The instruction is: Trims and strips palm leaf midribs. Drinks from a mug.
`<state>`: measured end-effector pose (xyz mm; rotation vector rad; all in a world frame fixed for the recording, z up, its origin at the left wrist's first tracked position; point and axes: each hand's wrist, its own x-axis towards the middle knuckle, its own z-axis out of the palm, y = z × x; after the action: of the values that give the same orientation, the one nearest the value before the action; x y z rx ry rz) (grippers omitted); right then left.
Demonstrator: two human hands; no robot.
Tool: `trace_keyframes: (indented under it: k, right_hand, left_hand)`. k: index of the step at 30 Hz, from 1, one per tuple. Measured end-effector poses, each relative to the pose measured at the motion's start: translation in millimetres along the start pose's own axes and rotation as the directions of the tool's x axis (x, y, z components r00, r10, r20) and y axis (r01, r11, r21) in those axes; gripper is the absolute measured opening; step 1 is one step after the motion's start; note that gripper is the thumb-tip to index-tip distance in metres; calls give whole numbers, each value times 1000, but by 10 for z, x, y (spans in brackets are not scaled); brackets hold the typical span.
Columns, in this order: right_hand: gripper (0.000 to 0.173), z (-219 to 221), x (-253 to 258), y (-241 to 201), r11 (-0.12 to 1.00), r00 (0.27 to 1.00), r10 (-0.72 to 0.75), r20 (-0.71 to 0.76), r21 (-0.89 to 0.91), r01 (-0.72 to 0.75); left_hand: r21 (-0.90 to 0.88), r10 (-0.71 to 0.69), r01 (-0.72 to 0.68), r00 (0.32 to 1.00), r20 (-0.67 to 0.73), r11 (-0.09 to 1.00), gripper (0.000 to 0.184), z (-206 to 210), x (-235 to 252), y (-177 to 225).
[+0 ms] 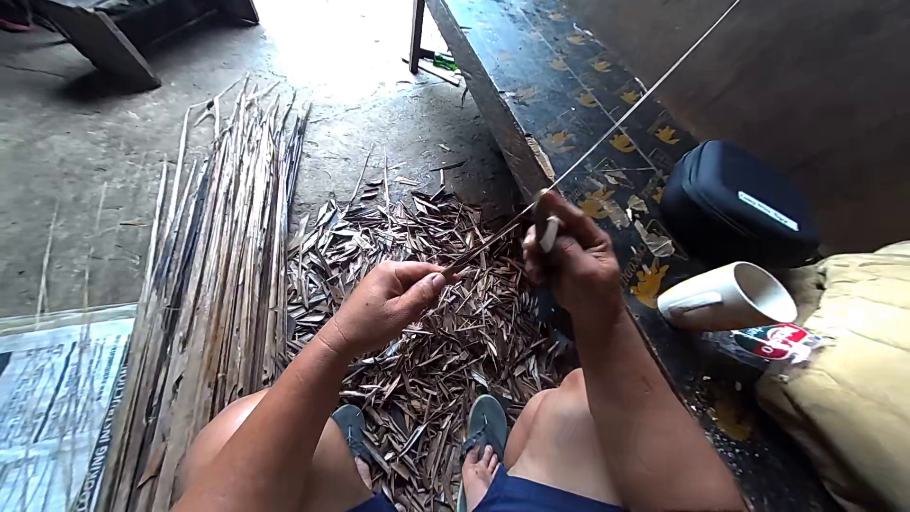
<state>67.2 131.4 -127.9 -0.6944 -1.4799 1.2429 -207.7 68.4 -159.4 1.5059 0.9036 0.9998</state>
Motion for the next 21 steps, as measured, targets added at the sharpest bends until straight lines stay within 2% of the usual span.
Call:
trace_keyframes:
  k: [2, 4, 7, 9, 11, 21]
  right_hand:
    - [42, -79, 18, -49, 1000, 999, -5, -39, -16, 5]
    - [42, -36, 10, -37, 998, 999, 46, -3, -36, -46]
    - [38, 169, -70, 38, 982, 973, 187, 137, -7, -188]
    - [34, 280, -101, 86, 962, 928, 264, 262, 1, -274]
    - [34, 358, -117, 123, 946, 895, 304, 326, 3, -323]
    - [34, 329, -98, 71, 970, 951, 244, 188, -65, -236]
  left_hand:
    - [3, -2, 3, 999, -33, 1000, 26, 12, -11, -16]
    - [4, -1, 1, 998, -69, 1000, 23, 24, -16, -21]
    - [7, -5, 6, 991, -131, 1000, 20, 63, -27, -20]
    - [29, -4, 9, 986, -165, 1000, 18, 79, -27, 6]
    - [63, 3, 10, 980, -200, 998, 16, 82, -38, 26]
    - [121, 7, 21, 974, -226, 992, 15, 69, -27, 25]
